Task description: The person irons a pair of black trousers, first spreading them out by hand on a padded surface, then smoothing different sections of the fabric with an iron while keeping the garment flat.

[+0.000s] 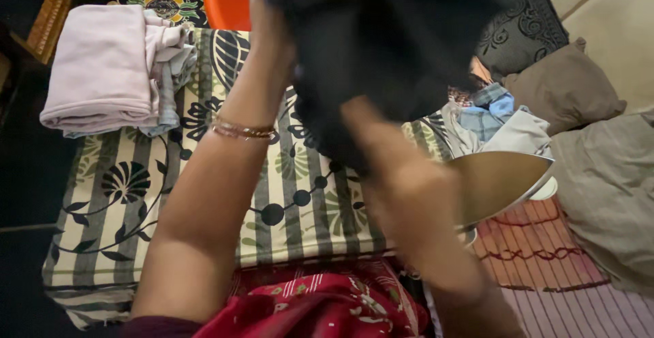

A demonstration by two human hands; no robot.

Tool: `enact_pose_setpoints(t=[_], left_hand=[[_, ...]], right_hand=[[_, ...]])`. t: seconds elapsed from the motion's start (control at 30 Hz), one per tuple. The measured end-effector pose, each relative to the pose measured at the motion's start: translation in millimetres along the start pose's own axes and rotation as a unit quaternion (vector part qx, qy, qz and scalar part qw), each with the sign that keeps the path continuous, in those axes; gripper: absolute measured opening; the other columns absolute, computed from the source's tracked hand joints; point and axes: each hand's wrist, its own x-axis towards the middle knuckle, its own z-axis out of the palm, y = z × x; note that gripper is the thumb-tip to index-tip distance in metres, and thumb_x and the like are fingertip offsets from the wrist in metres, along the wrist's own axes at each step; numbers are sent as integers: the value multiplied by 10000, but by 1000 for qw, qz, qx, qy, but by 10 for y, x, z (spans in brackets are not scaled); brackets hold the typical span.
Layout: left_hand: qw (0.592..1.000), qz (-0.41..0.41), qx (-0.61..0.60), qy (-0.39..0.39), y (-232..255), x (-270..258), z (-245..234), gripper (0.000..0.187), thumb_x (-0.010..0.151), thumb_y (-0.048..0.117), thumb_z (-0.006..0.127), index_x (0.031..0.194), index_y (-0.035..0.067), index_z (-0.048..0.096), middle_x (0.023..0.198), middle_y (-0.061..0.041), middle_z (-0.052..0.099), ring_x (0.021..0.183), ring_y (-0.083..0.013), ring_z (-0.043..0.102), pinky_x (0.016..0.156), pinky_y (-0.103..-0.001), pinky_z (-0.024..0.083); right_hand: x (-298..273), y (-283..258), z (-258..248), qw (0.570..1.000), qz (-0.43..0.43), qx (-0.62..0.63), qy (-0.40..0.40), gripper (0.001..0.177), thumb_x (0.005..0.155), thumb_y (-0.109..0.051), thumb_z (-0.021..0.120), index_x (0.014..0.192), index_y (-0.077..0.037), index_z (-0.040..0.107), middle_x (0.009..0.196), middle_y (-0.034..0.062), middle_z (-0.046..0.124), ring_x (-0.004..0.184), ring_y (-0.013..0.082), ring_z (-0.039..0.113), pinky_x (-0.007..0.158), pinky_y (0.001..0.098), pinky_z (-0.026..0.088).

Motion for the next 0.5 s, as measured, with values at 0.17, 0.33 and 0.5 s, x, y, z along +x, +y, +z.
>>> enact_pose_setpoints(t=[0.17,0.33,0.5], left_hand=[[982,-184,-26,40,-959,-839,-725,387,986,247,592,1338,91,552,1254,-108,653,1122,-259,657,988,-414,548],[887,-383,-253,56,-1497,-1566,-1244,432,990,304,551,1383,125,535,1300,-106,643,1145,-275,657,999,-444,555],[794,-468,-387,39,-1300,-2337,-1513,532,995,428,487,1448,149,506,1379,-107,620,1211,-283,633,1038,-457,529]], right_hand=[[-92,-219,1038,953,-86,220,-189,619,816,-83,727,1406,-18,553,1380,246,593,1120,421,647,860,443,544],[-188,329,1350,963,-21,259,-74,239,954,-37,671,1184,-92,707,1217,118,736,1097,310,739,955,363,587],[-180,1550,1604,977,175,76,92,267,913,-75,703,1174,-58,648,1160,119,651,1088,319,659,957,417,524]])
